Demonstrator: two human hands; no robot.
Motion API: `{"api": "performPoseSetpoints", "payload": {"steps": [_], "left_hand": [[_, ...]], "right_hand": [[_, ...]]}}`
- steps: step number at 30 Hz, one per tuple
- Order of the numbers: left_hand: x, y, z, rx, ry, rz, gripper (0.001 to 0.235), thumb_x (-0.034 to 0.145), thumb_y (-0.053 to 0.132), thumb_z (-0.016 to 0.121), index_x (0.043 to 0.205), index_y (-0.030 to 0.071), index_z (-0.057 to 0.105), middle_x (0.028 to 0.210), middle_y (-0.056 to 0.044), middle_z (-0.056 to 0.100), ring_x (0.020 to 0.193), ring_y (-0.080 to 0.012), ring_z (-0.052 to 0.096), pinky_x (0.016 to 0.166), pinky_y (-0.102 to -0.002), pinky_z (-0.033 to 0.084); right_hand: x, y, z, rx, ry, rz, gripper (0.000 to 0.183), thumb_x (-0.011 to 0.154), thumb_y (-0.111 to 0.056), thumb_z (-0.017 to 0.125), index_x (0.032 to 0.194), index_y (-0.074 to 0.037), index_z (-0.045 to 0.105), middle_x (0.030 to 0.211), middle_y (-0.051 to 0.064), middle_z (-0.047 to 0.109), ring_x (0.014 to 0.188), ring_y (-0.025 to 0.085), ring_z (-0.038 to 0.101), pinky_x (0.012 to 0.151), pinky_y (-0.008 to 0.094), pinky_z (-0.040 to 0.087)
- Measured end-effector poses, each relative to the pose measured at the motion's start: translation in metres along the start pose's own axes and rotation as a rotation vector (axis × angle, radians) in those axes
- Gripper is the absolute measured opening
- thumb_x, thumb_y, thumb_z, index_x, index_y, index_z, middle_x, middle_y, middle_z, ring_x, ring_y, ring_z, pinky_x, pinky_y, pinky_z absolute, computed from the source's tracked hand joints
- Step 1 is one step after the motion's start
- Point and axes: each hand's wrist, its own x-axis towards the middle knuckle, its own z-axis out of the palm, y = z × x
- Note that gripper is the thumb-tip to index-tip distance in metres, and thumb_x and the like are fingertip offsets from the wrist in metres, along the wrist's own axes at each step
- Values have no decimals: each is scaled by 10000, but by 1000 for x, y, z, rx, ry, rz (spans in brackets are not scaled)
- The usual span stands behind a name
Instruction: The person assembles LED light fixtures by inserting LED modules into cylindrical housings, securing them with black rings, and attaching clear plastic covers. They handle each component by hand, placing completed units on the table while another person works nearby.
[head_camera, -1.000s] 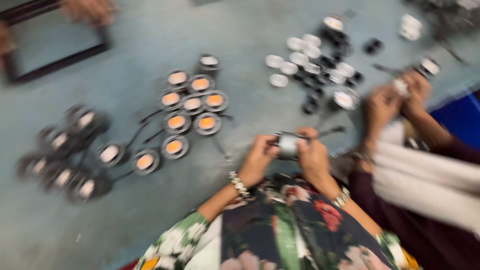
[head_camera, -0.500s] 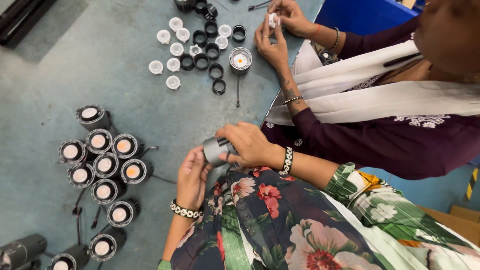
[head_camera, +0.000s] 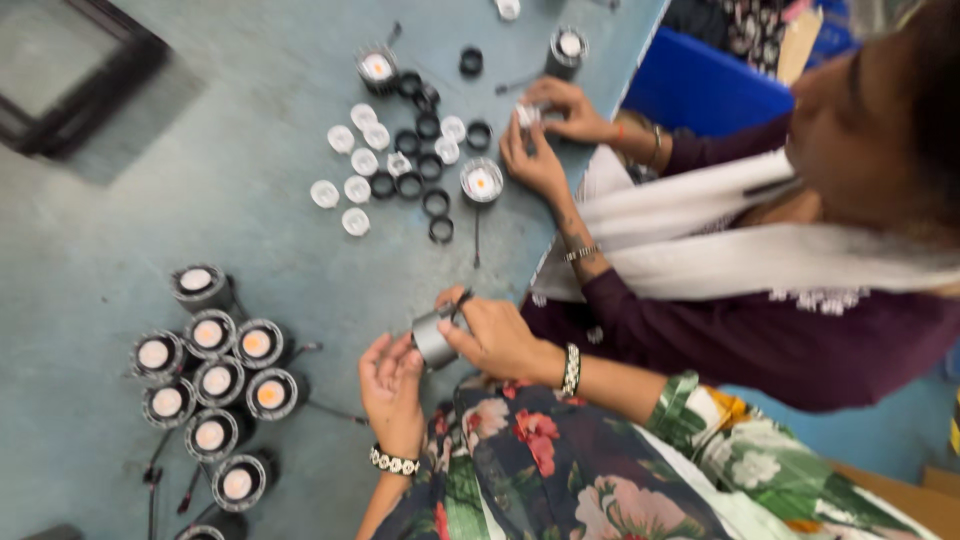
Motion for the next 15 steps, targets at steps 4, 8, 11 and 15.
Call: {"api": "performPoseSetpoints", "payload": {"steps": [4,8,11,15], "left_hand": [[9,0,2,-32,17,30,455,935,54,661,1296,27,386,1281,-234,653,1162,-233,648,989,-344,522],[8,3,5,-5,31,99,440,926,22,686,1241,25,380,1274,-233,630,1176,-245,633,987,-352,527],[16,2,5,71,-12,147,384,965,131,645,1257,38,413,1265,-193,623,1157,-205,617,995,-323,504],[19,-8,-14,48,-47,-224,440,1084,410,429,1190,8,575,1068,-118,619,896,-167,590,731,-314,495]], "right_hand": [[14,-6,-5,-23,-19,-45,321,997,-345,545,1190,-91,569,848,187,692,759,401,674,674,486,489],[16,-4,-2,69,-106,136,304,999,-337,521,1198,-111,560,728,182,676,730,383,685,685,485,492],[20,2,-1,37,-50,11,351,986,-342,559,1231,-90,552,800,177,671,770,385,669,709,479,494],[16,4,0,-174,61,-395,424,946,-393,645,1202,-62,575,969,145,650,814,341,627,743,444,481]]}}
